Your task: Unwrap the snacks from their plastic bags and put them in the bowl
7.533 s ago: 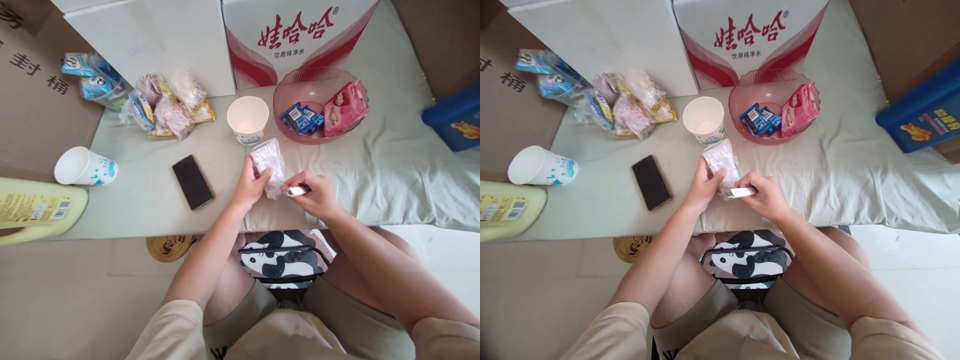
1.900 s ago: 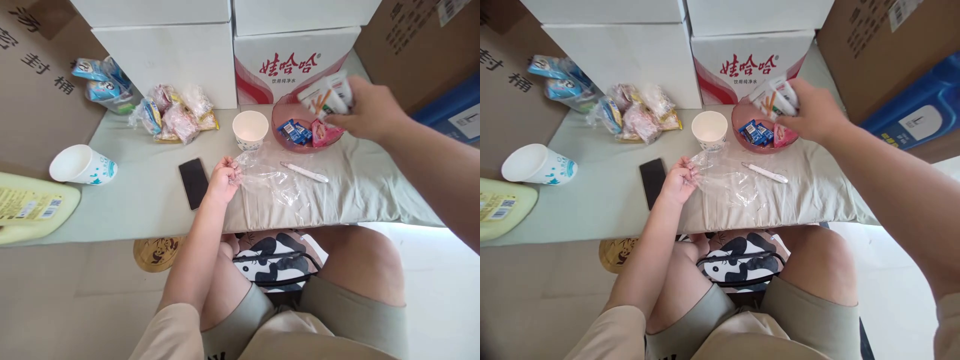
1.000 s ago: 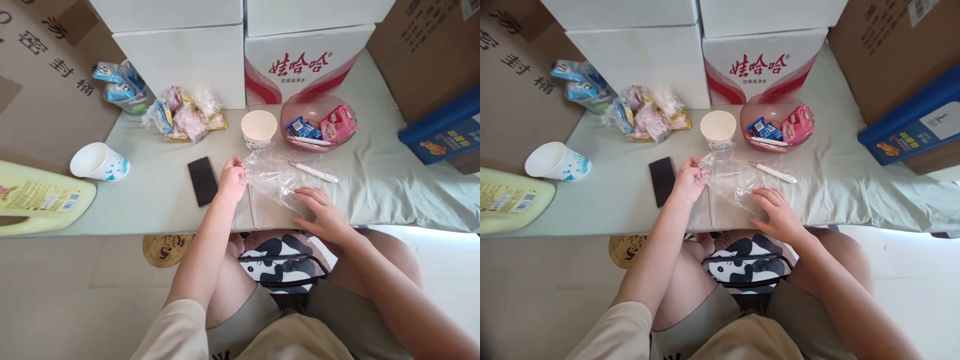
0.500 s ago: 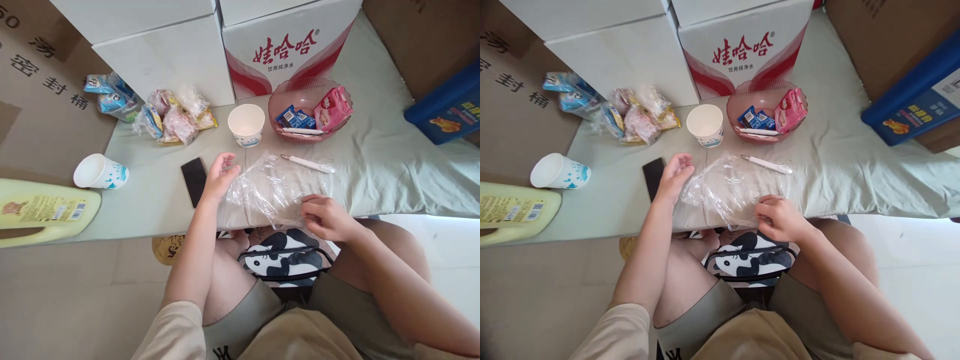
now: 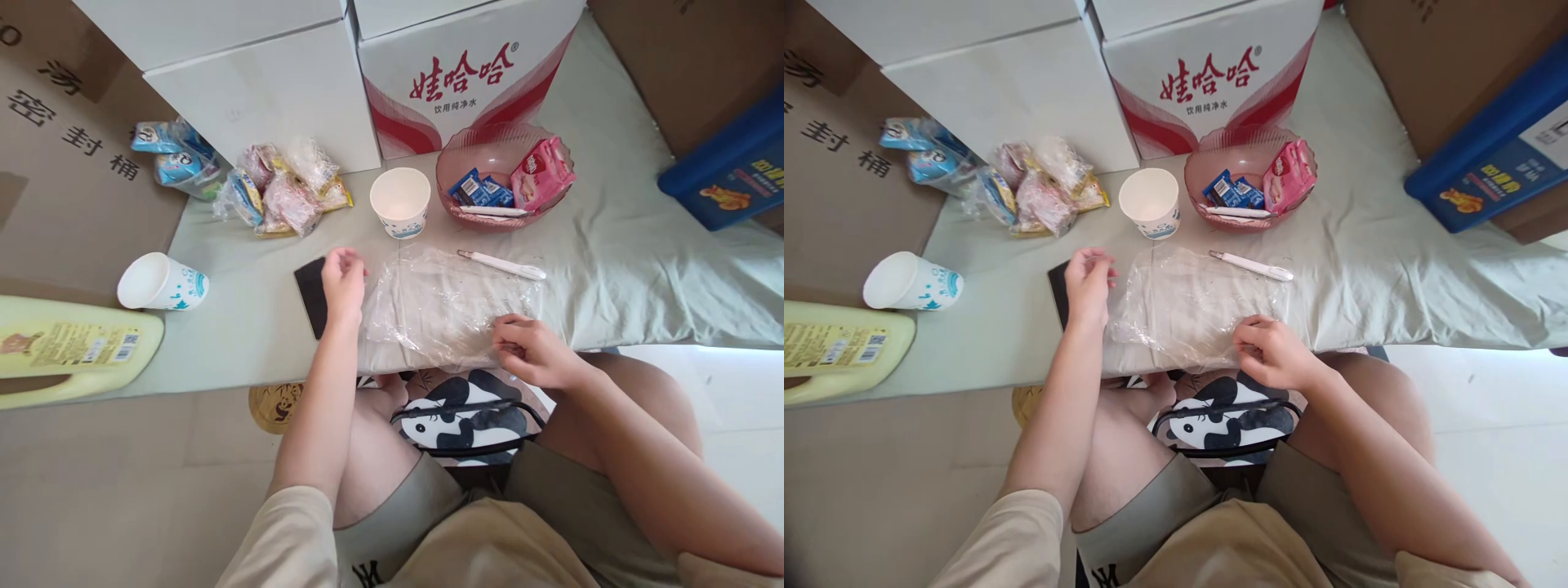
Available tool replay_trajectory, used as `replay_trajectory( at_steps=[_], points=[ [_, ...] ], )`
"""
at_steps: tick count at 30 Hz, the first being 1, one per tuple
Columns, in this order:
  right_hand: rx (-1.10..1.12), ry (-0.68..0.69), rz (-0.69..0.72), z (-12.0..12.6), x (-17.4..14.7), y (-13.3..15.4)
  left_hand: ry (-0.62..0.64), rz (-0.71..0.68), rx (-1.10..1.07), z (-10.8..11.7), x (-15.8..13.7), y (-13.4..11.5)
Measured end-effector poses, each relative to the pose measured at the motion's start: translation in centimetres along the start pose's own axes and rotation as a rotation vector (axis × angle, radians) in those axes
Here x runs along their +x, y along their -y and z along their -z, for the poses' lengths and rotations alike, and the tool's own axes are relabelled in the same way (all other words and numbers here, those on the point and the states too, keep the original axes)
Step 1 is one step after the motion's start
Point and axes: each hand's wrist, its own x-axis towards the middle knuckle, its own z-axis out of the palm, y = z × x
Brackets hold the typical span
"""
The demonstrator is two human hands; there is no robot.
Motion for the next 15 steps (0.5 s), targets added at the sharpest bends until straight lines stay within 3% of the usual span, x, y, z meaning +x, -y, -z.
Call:
replay_trajectory(
  at_steps=[2, 3, 5, 7, 9, 11, 15],
  points=[
    [0.059, -0.062, -0.103, 0.3, -0.3, -0.1, 0.038, -0.165, -0.030, 1.0, -1.1, -1.0],
    [0.094, -0.110, -0.164, 0.4, -0.5, -0.2, 0.166, -0.218, -0.016, 1.6, -1.8, -1.5],
    [0.171, -0.240, -0.289, 0.5, -0.9, -0.4, 0.603, -0.231, 0.138, 2.6, -3.2, -2.0],
    [0.266, -0.410, -0.408, 0.6, -1.1, -0.8, 0.847, -0.200, 0.354, 3.4, -4.2, -1.9],
    [0.350, -0.594, -0.511, 0.7, -1.1, -1.1, 0.914, -0.153, 0.508, 3.8, -4.4, -1.3],
    [0.377, -0.737, -0.598, 0.8, -0.8, -1.3, 0.909, -0.114, 0.511, 4.1, -4.1, -0.7],
    [0.337, -0.853, -0.682, 0.9, 0.0, -1.6, 0.824, -0.052, 0.155, 3.8, -3.2, 0.0]
  ],
)
